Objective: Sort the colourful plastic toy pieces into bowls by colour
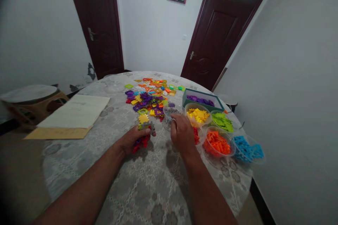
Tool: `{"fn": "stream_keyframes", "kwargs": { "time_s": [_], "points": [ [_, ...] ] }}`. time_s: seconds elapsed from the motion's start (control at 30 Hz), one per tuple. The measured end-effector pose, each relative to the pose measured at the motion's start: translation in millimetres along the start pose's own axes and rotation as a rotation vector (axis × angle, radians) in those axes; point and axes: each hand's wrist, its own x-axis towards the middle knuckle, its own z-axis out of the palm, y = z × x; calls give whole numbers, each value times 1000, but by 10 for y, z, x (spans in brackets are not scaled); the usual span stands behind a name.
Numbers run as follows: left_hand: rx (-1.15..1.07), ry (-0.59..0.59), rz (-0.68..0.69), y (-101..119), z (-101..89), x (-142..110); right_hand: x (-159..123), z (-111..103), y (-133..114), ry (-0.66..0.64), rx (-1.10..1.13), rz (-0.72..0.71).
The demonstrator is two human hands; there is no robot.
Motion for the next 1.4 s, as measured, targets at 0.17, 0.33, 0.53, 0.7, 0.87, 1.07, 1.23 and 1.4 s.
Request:
{"fn": "stream_keyframes", "kwargs": {
  "time_s": [0.17,0.33,0.53,0.7,0.87,1.07,1.23,1.4],
  "points": [
    [-67,19,36,12,42,-18,-142,187,-342,-208,187,-124],
    [-55,8,25,35,78,-45,-226,341,-419,-273,266,-73],
    [-141,30,-33,53,110,-71,-190,351,-384,-244,357,135],
    [-137,-19,-57,86,123,-70,-179,378,-401,-195,518,381],
    [-107,-44,-57,69,85,-61,-162,405,-390,-148,598,460],
    [-97,-58,-69,21,48,-28,10,104,-175,-33,489,502],
    [-76,23,-59,10,40,5,368,-269,234,15,25,283],
    [-112,36,-49,20,51,9,710,-139,535,-55,-221,146]
  ]
}}
